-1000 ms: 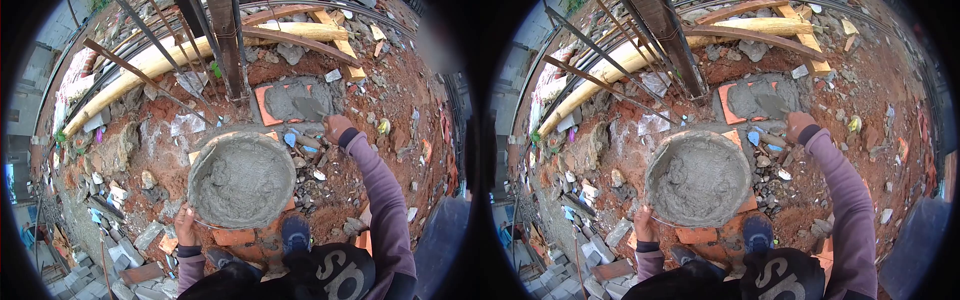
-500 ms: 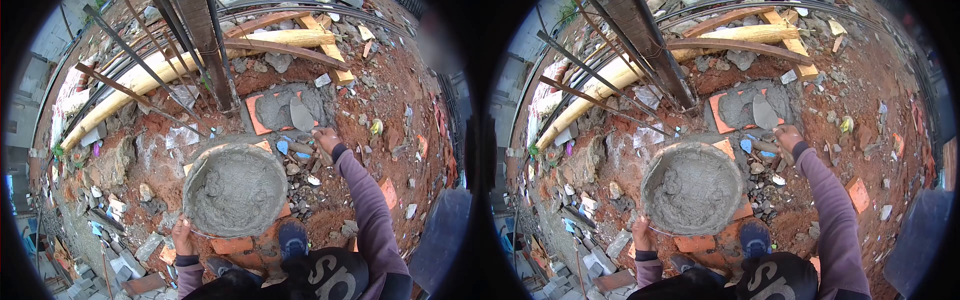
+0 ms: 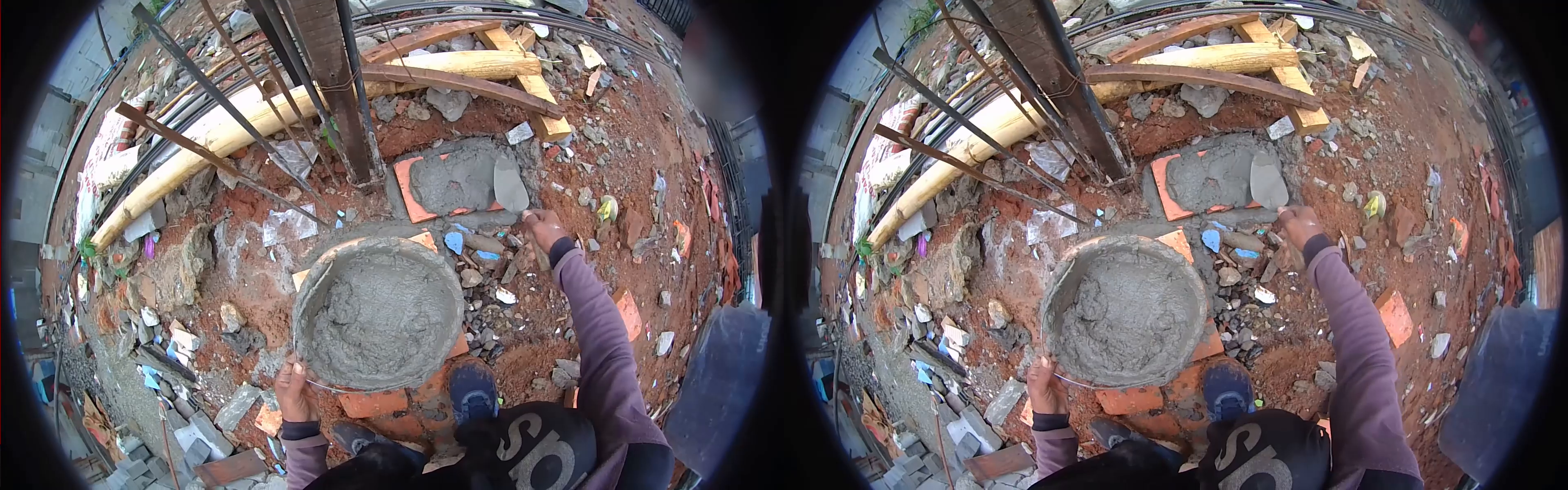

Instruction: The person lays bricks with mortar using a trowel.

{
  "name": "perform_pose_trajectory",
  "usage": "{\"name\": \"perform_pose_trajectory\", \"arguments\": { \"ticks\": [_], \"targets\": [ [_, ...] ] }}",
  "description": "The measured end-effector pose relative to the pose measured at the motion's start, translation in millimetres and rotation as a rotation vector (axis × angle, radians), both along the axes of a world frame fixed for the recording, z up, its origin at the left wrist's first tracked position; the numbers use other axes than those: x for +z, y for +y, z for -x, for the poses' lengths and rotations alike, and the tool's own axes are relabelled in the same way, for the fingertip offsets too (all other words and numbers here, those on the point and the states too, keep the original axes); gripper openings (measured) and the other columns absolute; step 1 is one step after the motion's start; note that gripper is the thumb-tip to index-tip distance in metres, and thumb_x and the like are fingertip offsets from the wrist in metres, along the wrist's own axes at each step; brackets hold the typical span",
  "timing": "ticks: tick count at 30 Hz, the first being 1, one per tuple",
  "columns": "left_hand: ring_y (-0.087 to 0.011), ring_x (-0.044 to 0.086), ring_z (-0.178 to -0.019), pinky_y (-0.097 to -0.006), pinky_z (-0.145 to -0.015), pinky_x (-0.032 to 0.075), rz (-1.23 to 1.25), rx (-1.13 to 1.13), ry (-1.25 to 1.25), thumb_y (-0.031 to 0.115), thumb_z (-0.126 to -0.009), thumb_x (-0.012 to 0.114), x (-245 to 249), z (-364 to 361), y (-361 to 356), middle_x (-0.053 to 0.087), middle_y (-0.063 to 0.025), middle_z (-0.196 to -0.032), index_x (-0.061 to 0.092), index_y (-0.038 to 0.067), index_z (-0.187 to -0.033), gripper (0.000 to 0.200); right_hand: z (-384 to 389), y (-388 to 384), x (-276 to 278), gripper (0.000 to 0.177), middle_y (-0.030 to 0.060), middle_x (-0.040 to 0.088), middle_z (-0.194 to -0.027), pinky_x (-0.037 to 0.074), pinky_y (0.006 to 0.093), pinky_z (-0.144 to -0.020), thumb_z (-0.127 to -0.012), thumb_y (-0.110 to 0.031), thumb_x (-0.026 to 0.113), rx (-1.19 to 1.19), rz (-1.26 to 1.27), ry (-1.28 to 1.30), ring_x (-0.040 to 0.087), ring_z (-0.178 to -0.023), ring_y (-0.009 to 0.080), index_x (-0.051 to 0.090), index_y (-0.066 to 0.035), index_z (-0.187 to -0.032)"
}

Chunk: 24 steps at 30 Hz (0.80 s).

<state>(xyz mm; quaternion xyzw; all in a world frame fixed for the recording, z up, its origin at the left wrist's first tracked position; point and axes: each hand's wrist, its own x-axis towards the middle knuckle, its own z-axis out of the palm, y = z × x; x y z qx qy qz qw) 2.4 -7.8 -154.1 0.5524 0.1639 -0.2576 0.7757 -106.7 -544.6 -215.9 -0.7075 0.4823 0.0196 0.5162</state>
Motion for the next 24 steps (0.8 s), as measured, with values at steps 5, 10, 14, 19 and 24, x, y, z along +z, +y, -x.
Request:
{"name": "perform_pose_trajectory", "arguments": {
  "ticks": [5,10,14,19,24],
  "targets": [
    [-0.0099,0.062,-0.071,-0.0298,-0.059,0.06,-0.003,0.022,0.012,0.015,-0.092,0.063,2.4,0.9,-3.1,0.06,-0.0004,-0.086,0.054,0.002,-0.114,0.027,-18.9,26.1,-15.3,0.033,0.0076,0.054,-0.074,0.045,0.0374,-0.041,-0.095,-0.032,0.054,-0.172,-0.275,0.01,0.052,-0.052,0.0192,0.058,0.0,-0.1],
    [-0.0111,0.063,-0.073,-0.0308,-0.06,0.06,0.036,-0.012,0.035,0.016,-0.092,0.063,3.6,-0.9,-3.6,0.06,-0.0011,-0.088,0.052,0.001,-0.116,0.03,-67.4,69.7,-33.0,0.034,0.009,0.058,-0.069,0.048,0.0363,-0.042,-0.095,-0.031,0.054,0.113,-0.265,0.0,0.056,-0.047,0.018,0.06,0.001,-0.1],
    [-0.0141,0.065,-0.08,-0.0329,-0.064,0.061,0.101,-0.041,0.014,0.018,-0.091,0.064,4.5,1.2,1.4,0.062,-0.0042,-0.097,0.05,0.002,-0.12,0.036,-95.9,89.2,-44.1,0.035,0.014,0.063,-0.072,0.053,0.0417,-0.052,-0.092,-0.029,0.055,0.258,-0.232,0.019,0.063,-0.055,0.0259,0.062,0.004,-0.103],
    [-0.0174,0.066,-0.089,-0.0342,-0.068,0.06,0.075,-0.091,0.009,0.022,-0.09,0.066,12.9,-2.1,2.3,0.064,-0.0062,-0.106,0.051,0.005,-0.122,0.039,-64.0,55.2,-45.6,0.033,0.0255,0.067,-0.087,0.051,0.0471,-0.08,-0.084,-0.025,0.059,0.66,0.374,0.053,0.064,-0.087,0.0411,0.063,0.003,-0.103],
    [-0.0183,0.066,-0.089,-0.0355,-0.07,0.06,0.089,-0.127,0.034,0.021,-0.092,0.063,-1.8,-4.7,11.8,0.065,-0.0062,-0.1,0.054,0.004,-0.115,0.03,2.9,35.1,67.1,0.033,0.0273,0.065,-0.086,0.049,0.0497,-0.079,-0.083,-0.024,0.064,0.632,0.441,0.18,0.063,-0.089,0.0438,0.062,0.001,-0.104]
  ]
}}
